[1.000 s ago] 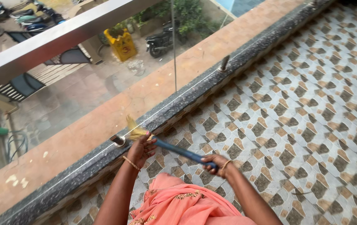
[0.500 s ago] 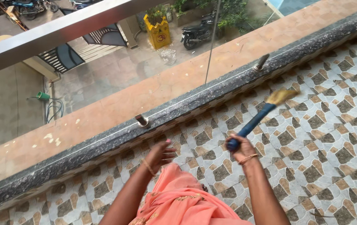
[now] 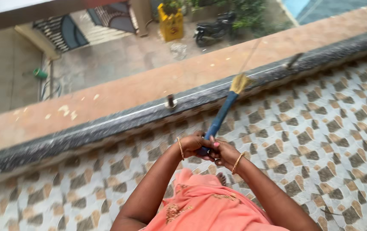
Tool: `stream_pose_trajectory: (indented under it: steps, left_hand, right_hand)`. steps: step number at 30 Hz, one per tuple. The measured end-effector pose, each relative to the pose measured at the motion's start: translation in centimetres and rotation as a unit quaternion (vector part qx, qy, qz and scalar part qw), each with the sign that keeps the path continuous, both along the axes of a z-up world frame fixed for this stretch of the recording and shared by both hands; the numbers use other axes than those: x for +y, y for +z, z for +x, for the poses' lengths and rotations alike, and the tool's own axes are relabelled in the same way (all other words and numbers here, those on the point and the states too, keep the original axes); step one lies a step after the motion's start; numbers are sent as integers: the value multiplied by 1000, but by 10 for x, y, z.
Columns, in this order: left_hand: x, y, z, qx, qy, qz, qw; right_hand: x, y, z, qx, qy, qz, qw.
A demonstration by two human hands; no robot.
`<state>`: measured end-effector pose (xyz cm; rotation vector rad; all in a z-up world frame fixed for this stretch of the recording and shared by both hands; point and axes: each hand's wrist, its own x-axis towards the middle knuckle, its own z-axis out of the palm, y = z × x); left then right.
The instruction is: The person sweeps a tiled balcony floor using a small hand broom, gathering debris along the edges and near the railing.
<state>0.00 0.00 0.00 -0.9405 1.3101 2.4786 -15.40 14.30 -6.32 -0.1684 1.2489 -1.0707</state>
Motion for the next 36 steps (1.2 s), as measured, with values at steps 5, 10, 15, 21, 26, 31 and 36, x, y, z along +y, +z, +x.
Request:
stream_pose_trajectory:
  steps: [5, 10, 15, 21, 26, 31, 36]
  left_hand:
    - [-14, -114, 158, -26, 146, 153, 977]
    - [44, -132, 408, -85, 309, 59, 945]
    - [147, -104, 575, -61, 498, 88, 861]
    - [181, -123, 639, -166, 651, 37, 740]
    - [103, -172, 657, -111, 687, 123, 708]
    - [27, -219, 561, -234, 585, 84, 772]
    - [39, -239, 393, -387, 415, -16, 823]
  right_hand:
    - [-32, 20, 128, 169, 263, -26, 949]
    - [-42, 42, 217, 300, 443, -64, 843]
    - [-54, 45, 221, 342, 470, -24, 813]
    - [-66, 64, 211, 350, 430, -39, 832]
    - [-59, 68, 195, 399, 393, 14, 828]
    - [-26, 73, 155, 400, 310, 40, 861]
    - [20, 66, 120, 412, 258, 95, 869]
